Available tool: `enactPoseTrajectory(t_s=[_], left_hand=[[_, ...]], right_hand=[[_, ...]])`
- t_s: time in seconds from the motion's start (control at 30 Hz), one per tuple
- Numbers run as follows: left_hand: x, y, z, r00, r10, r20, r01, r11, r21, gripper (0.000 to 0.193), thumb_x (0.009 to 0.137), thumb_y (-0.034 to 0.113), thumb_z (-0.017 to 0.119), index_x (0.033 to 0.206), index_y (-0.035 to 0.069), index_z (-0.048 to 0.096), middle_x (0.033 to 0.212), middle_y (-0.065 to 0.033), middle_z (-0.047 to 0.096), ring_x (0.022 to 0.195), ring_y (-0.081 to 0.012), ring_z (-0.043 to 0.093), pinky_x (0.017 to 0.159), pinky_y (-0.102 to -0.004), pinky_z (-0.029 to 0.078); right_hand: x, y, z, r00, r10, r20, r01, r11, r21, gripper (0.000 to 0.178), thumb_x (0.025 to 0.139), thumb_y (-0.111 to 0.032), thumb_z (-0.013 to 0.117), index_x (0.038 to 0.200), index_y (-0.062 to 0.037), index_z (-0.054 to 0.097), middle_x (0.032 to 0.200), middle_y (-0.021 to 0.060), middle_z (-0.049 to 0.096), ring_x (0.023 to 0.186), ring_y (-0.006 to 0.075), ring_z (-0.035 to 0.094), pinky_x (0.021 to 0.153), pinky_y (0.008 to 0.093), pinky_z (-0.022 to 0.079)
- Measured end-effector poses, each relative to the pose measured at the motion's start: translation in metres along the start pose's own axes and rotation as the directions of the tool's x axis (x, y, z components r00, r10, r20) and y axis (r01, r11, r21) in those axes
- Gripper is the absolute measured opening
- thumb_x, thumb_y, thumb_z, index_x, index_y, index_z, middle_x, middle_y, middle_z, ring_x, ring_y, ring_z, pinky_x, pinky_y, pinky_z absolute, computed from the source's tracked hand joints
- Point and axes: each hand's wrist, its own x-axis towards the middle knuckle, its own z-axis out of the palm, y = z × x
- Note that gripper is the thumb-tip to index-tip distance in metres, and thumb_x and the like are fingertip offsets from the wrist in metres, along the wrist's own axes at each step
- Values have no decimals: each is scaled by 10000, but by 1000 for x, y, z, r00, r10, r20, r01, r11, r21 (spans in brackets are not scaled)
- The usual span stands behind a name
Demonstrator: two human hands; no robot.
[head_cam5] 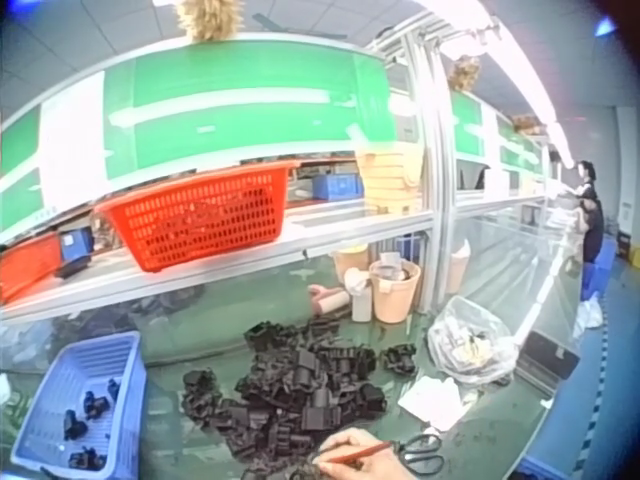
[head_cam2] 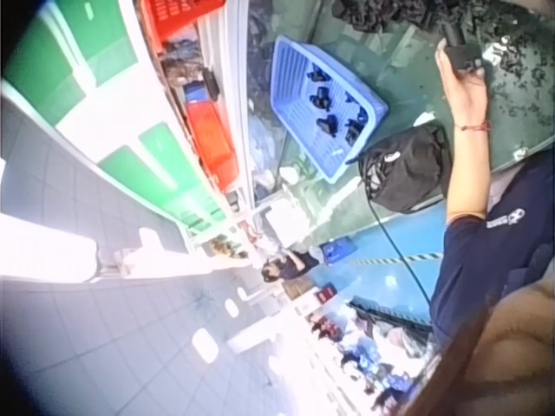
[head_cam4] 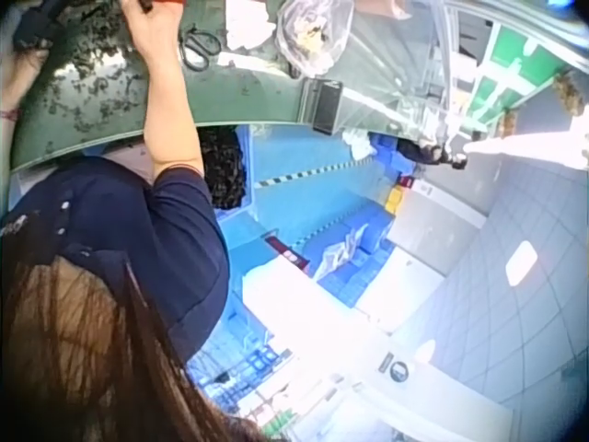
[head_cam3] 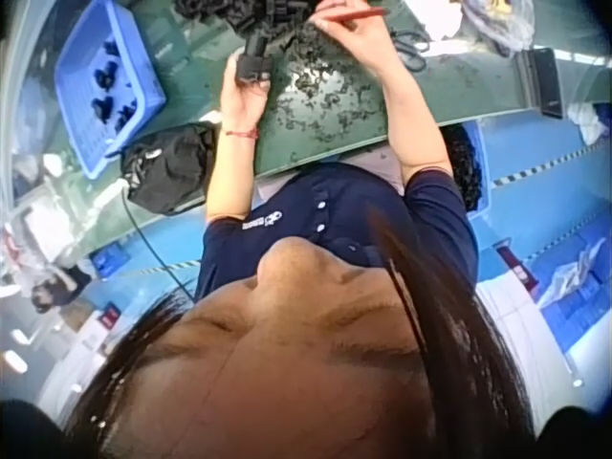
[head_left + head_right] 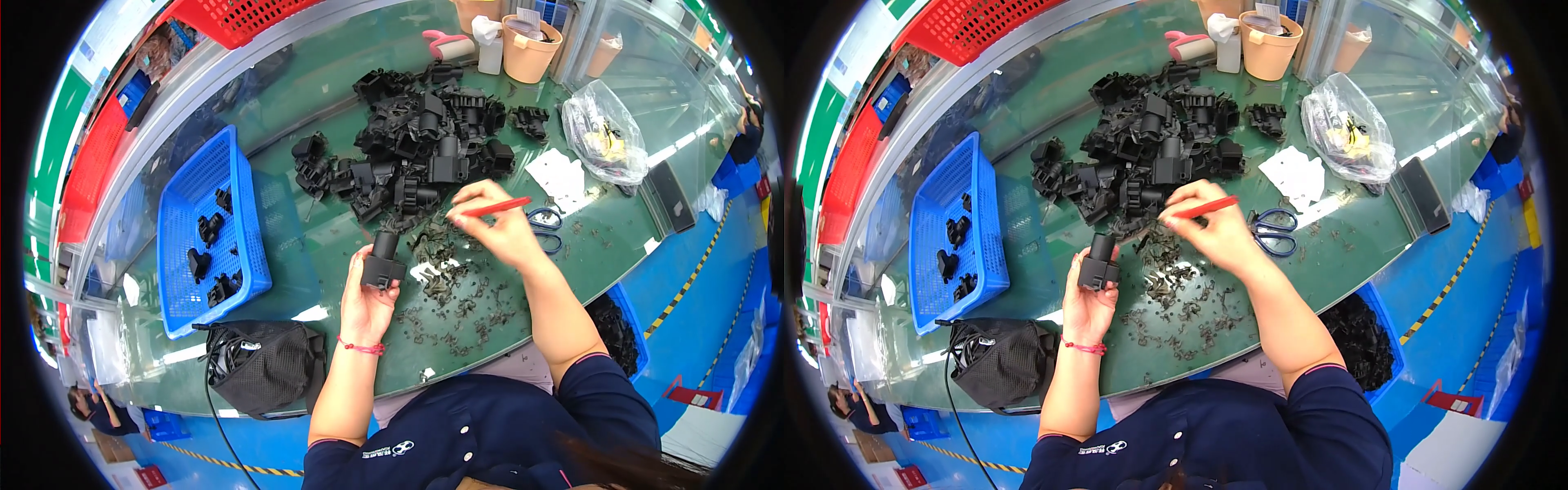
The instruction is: The person cleans and trims flash from black plastic molded parts at a workbench, using a utility knife and pliers.
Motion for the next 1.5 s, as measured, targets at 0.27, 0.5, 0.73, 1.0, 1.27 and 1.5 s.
enactPoseTrajectory(t_s=[0.27,0.5,0.73,1.0,1.27,1.5], left_hand=[[-2,-9,-3,955,-207,212,227,971,-73,518,938,461,389,1223,31,430,1046,-118,580,800,-225,640,658,-278,545],[-3,-10,-8,945,-222,240,230,973,-9,385,948,293,463,1237,43,415,1054,-132,593,841,-259,658,683,-288,567],[0,-12,-8,944,-283,170,236,938,253,264,945,255,488,1152,96,448,945,-55,573,612,-159,572,529,-231,462],[-2,-12,3,992,-79,102,37,930,367,314,898,112,528,1171,113,373,1038,-42,551,879,-134,540,725,-265,428],[1,-11,3,987,104,118,-132,955,264,407,849,39,567,1186,135,359,1122,-71,532,999,-158,525,850,-323,425],[-1,-8,2,991,-51,122,44,997,62,384,899,217,536,1236,146,366,1153,-183,526,1023,-293,566,809,-344,504]], right_hand=[[-7,-15,30,952,-211,221,102,901,421,176,790,-156,674,930,-49,683,1077,116,643,1172,311,499,973,443,366],[-9,-17,31,954,-133,267,44,948,315,148,789,-150,673,908,-63,680,1007,65,679,1104,264,562,1000,469,323],[-9,-20,36,869,-427,250,457,886,-76,156,758,-51,684,905,-86,647,907,28,665,877,215,637,911,422,426],[-9,-16,24,995,-12,-101,82,685,724,95,885,-67,561,911,18,596,920,161,615,801,235,646,740,339,539],[-5,20,-51,939,160,-303,316,-63,947,136,900,-97,533,1017,-35,566,971,70,615,930,141,630,952,340,470],[1,-8,-3,990,140,24,-136,885,446,116,826,-80,615,899,-3,661,967,104,634,911,202,599,839,319,456]])
